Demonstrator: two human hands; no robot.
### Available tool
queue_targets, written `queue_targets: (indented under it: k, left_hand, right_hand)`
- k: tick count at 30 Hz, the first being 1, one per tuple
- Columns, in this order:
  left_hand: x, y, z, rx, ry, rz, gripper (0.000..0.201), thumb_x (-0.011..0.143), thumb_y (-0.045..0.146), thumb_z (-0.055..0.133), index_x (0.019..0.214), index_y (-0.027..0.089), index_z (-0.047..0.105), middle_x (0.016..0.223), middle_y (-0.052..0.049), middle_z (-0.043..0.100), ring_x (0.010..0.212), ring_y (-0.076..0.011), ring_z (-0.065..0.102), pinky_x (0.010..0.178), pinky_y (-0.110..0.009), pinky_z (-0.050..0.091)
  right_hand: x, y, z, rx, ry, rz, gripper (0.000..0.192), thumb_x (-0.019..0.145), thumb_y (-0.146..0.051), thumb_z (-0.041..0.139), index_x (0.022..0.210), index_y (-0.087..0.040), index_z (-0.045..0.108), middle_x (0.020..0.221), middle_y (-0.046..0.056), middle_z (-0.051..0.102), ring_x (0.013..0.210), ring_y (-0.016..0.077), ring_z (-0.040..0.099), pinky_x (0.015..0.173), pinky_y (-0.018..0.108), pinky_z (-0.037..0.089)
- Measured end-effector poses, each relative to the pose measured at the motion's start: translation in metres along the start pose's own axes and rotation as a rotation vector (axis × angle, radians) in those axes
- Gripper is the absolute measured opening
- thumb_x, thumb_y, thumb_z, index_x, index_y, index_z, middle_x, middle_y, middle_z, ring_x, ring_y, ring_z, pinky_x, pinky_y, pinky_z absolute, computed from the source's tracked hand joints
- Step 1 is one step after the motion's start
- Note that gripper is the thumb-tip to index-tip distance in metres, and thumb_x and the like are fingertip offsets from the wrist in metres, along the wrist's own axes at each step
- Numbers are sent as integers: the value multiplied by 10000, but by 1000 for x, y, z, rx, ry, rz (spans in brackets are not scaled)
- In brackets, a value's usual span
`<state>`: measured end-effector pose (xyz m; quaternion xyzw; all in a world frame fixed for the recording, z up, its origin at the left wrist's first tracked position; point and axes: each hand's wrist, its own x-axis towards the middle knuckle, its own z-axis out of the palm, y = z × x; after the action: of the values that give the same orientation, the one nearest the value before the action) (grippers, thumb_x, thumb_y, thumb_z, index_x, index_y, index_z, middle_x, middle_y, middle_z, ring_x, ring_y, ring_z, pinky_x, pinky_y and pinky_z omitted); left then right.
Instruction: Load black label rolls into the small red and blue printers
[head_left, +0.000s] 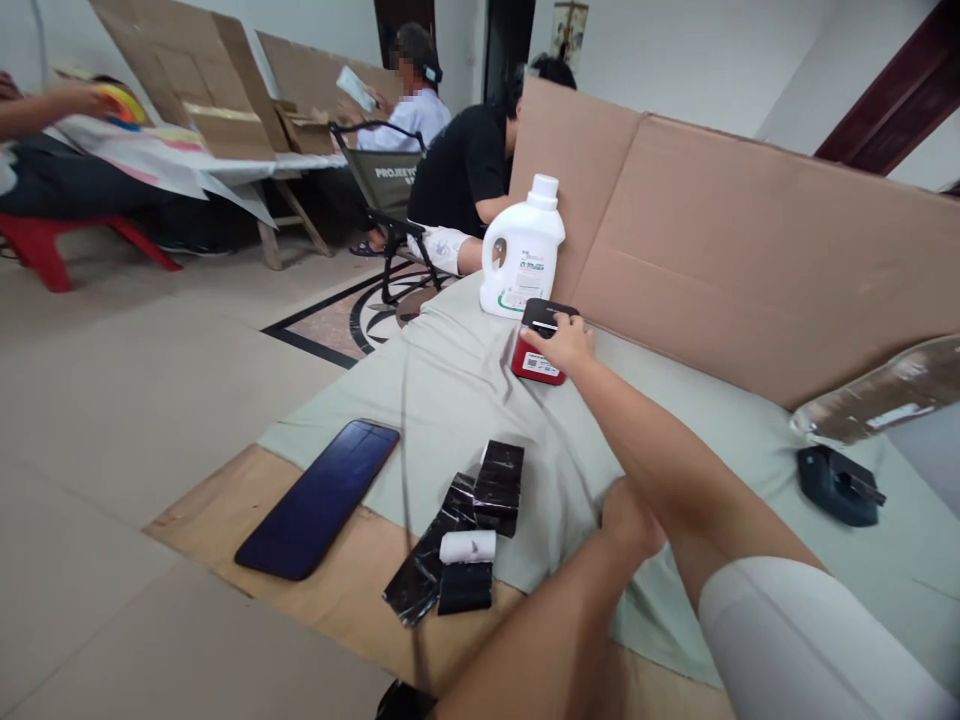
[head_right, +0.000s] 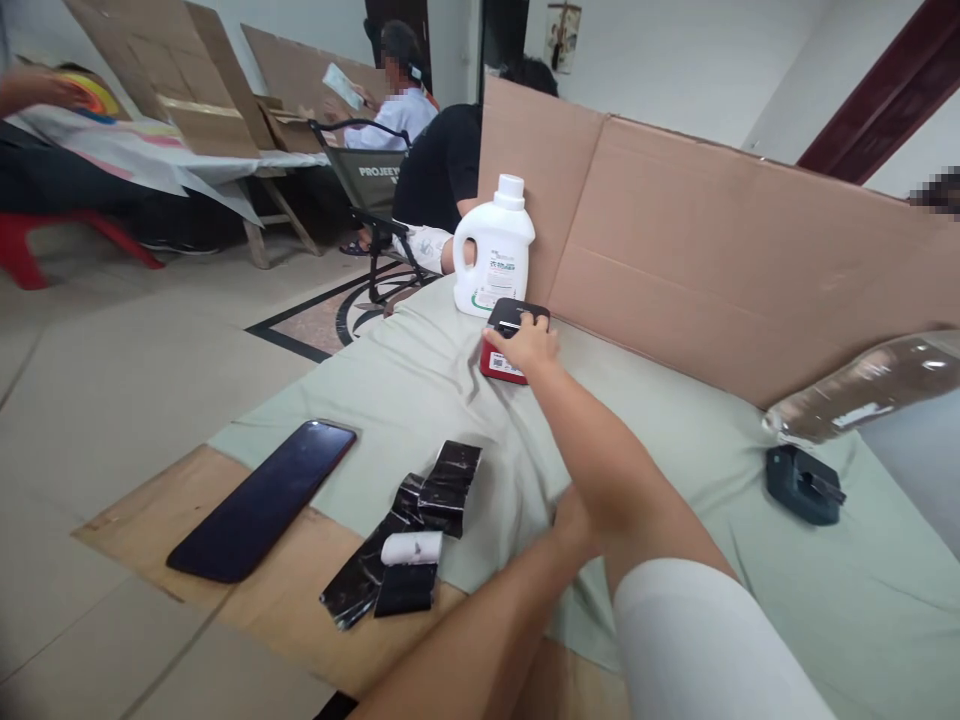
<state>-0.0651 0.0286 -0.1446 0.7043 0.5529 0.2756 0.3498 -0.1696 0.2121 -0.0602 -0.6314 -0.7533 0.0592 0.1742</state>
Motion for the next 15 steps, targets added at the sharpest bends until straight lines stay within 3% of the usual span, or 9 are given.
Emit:
queue_targets:
  k: [2, 3, 7, 11, 13, 15]
  left_hand:
    - [-1, 2, -2, -70, 37, -44, 270, 903, 166, 454, 1079, 170, 659, 1137, -101, 670, 1057, -237, 611, 924, -349, 481]
    - [-1, 3, -4, -113, 58, -77, 277, 882, 156, 455, 1060, 172, 667, 1102, -98, 685, 1026, -239, 623, 903, -339, 483]
    - [-1, 7, -8, -170, 76, -99, 241, 847, 182, 479, 978, 197, 681, 1053, -73, 700, 992, -225, 622, 904, -328, 463]
    - [1, 8, -8, -118, 67, -71, 232, 865, 209, 464, 955, 200, 677, 1031, -68, 701, 965, -211, 621, 886, -313, 456]
    - [3, 8, -8, -100, 66, -70, 232, 864, 210, 467, 958, 202, 679, 1017, -64, 703, 949, -206, 623, 872, -302, 456]
    - [4, 8, -7, -93, 63, -67, 234, 859, 207, 472, 961, 207, 682, 993, -56, 707, 924, -199, 626, 855, -291, 456]
  right_hand:
    - [-3, 48, -15, -4, 27, -49, 660, 868, -658, 376, 1371, -237, 449, 1385, 112, 471, 1223, 263, 486, 999, 393, 383]
    - [-8, 78, -25, -75, 56, 3, 609, 897, -617, 359, 1365, -240, 456, 1373, 107, 489, 1226, 245, 486, 1005, 381, 376]
    - [-52, 222, -75, -221, 101, 255, 626, 823, -496, 560, 1285, -74, 535, 1374, 268, 452, 1311, 433, 349, 1016, 619, 250]
    - [-117, 356, -113, -422, 117, 528, 781, 779, -557, 585, 1381, -72, 473, 1529, 280, 232, 1418, 475, 87, 999, 577, 269]
    - [-146, 400, -119, -384, 117, 640, 869, 752, -621, 580, 1445, -128, 403, 1556, 252, 179, 1401, 510, 108, 973, 593, 288]
    - [-167, 423, -117, -314, 116, 684, 905, 758, -619, 571, 1493, -161, 312, 1552, 247, 185, 1351, 504, 264, 968, 586, 320]
